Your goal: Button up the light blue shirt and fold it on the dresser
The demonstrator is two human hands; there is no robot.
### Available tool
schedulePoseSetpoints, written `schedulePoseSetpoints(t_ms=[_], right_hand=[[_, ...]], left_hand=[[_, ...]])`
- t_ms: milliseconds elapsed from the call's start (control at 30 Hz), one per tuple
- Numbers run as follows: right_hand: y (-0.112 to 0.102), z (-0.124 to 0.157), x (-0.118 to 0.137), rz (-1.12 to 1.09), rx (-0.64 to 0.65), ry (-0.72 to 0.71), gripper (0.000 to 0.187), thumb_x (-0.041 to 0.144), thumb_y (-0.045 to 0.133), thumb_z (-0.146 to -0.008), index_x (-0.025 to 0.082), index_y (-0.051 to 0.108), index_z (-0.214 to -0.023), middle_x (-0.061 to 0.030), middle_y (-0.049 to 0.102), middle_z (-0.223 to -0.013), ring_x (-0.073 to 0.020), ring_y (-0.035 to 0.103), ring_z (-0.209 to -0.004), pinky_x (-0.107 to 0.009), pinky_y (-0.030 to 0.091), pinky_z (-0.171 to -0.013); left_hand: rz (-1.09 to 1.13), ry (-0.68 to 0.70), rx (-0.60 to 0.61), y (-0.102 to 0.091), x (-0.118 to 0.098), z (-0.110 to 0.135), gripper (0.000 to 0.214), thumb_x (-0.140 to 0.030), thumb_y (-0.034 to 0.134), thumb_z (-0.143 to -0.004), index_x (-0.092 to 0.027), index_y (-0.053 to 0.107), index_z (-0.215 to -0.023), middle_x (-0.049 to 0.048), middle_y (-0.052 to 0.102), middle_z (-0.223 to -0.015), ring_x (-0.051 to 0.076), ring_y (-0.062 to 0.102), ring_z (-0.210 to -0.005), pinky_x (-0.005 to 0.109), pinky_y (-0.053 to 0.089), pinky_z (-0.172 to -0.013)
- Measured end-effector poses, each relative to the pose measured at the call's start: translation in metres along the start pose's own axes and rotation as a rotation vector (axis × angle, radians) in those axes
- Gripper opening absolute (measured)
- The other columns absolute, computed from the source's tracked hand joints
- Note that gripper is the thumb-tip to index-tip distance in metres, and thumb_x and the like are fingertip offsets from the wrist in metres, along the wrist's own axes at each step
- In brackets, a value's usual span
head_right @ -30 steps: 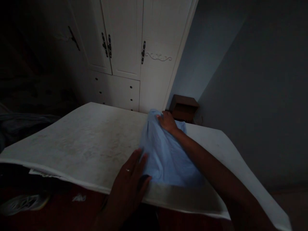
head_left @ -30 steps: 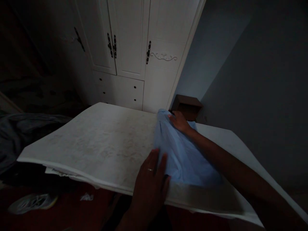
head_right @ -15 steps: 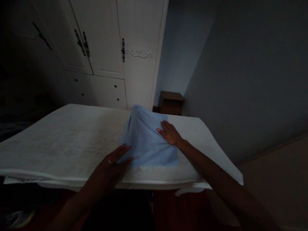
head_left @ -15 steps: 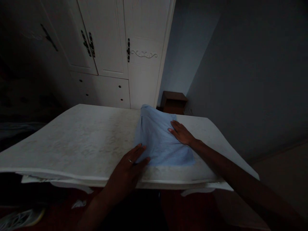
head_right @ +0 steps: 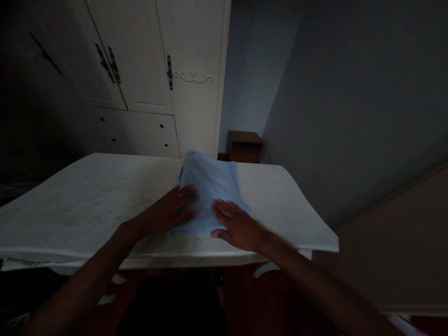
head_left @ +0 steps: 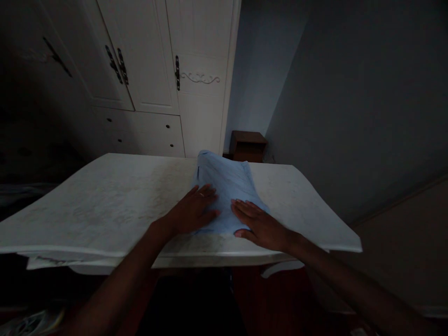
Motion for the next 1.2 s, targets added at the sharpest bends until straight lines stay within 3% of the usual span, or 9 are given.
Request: schedulePoseSetpoints(t_ms=[100, 200, 300, 400, 600, 700, 800, 967, 1200], right_hand=[[0.007, 0.023, -0.014, 0.038, -0.037, 0.013, 0.062, 0.04, 0.042, -0.101, 0.026, 0.016, -0.155, -0.0072, 0.023, -0.159, -0.0219, 0.02, -0.147, -0.048, 0.024, -0.12], [0.006, 0.039, -0.023, 0.028, -0.066, 0.018, 0.059, 0.032, 0.04, -0.103, 0.032, 0.012, -0.154, -0.0016, 0.019, -0.16, -0.0197, 0.018, -0.147, -0.047, 0.024, -0.121], [0.003, 0.046, -0.025, -0.004, -0.06, 0.037, 0.056, 0.034, 0.04, -0.102, 0.033, 0.017, -0.153, -0.0003, 0.02, -0.159, -0.0192, 0.019, -0.147, -0.047, 0.026, -0.12], [0.0, 0.045, -0.024, -0.024, -0.038, 0.063, 0.051, 0.038, 0.041, -0.102, 0.029, 0.028, -0.151, -0.0027, 0.027, -0.157, -0.0193, 0.024, -0.146, -0.046, 0.027, -0.119], [-0.008, 0.027, -0.009, 0.112, -0.027, 0.137, 0.051, 0.05, 0.042, -0.099, 0.017, 0.058, -0.134, -0.0124, 0.049, -0.145, -0.0256, 0.041, -0.138, -0.046, 0.038, -0.113], [-0.007, 0.02, -0.001, 0.21, -0.04, 0.2, 0.057, 0.055, 0.04, -0.097, 0.015, 0.06, -0.131, -0.0163, 0.056, -0.138, -0.0299, 0.05, -0.132, -0.048, 0.046, -0.107], [-0.006, 0.022, 0.001, 0.231, -0.081, 0.226, 0.059, 0.057, 0.037, -0.097, 0.016, 0.056, -0.135, -0.0164, 0.055, -0.139, -0.0307, 0.051, -0.13, -0.05, 0.047, -0.106], [-0.008, 0.042, -0.005, 0.181, -0.085, 0.225, 0.054, 0.053, 0.036, -0.099, 0.019, 0.053, -0.137, -0.0135, 0.053, -0.141, -0.0279, 0.052, -0.129, -0.048, 0.051, -0.102], [-0.013, 0.049, -0.003, 0.186, -0.048, 0.248, 0.055, 0.051, 0.033, -0.1, 0.014, 0.058, -0.132, -0.0156, 0.057, -0.136, -0.0294, 0.056, -0.126, -0.049, 0.054, -0.097]], left_hand=[[-0.022, 0.002, 0.045, 0.009, 0.006, 0.01, 0.059, -0.056, 0.04, -0.095, -0.02, 0.047, -0.141, 0.0106, 0.037, -0.154, 0.027, 0.026, -0.146, 0.052, 0.018, -0.119], [0.005, -0.027, 0.018, 0.009, 0.011, 0.029, 0.063, -0.059, 0.037, -0.095, -0.021, 0.041, -0.146, 0.0095, 0.026, -0.159, 0.026, 0.019, -0.148, 0.049, 0.021, -0.119], [0.034, -0.04, -0.004, 0.011, 0.015, 0.046, 0.077, -0.063, 0.049, -0.089, -0.02, 0.031, -0.15, 0.011, 0.019, -0.161, 0.027, 0.017, -0.148, 0.045, 0.028, -0.118], [0.032, -0.105, -0.101, 0.01, 0.02, 0.061, 0.088, -0.059, 0.059, -0.083, -0.02, 0.021, -0.153, 0.012, 0.019, -0.161, 0.027, 0.025, -0.146, 0.043, 0.033, -0.116], [-0.032, -0.276, -0.317, 0.011, 0.007, 0.07, 0.072, -0.041, 0.055, -0.087, -0.018, 0.025, -0.149, 0.0136, 0.036, -0.154, 0.029, 0.044, -0.136, 0.044, 0.044, -0.108], [-0.082, -0.397, -0.359, 0.012, 0.0, 0.066, 0.072, -0.03, 0.057, -0.085, -0.016, 0.027, -0.148, 0.0188, 0.036, -0.153, 0.031, 0.047, -0.133, 0.044, 0.05, -0.101], [-0.092, -0.451, -0.325, 0.014, -0.002, 0.066, 0.074, -0.015, 0.055, -0.08, -0.015, 0.026, -0.149, 0.0204, 0.037, -0.152, 0.031, 0.048, -0.133, 0.043, 0.053, -0.097], [-0.157, -0.377, -0.277, 0.019, -0.002, 0.076, 0.076, 0.001, 0.047, -0.076, -0.023, 0.034, -0.147, 0.0159, 0.037, -0.153, 0.028, 0.048, -0.133, 0.044, 0.051, -0.1], [-0.301, -0.071, -0.241, 0.025, -0.013, 0.065, 0.055, 0.001, 0.046, -0.084, -0.025, 0.056, -0.132, 0.0094, 0.038, -0.154, 0.027, 0.028, -0.145, 0.047, 0.032, -0.116]])
Point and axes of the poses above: each hand's wrist, its own z-axis away from the middle knuckle, its own y-axis out of the palm, x = y × z, the point moved 7 cm from there along -z, towards the middle knuckle
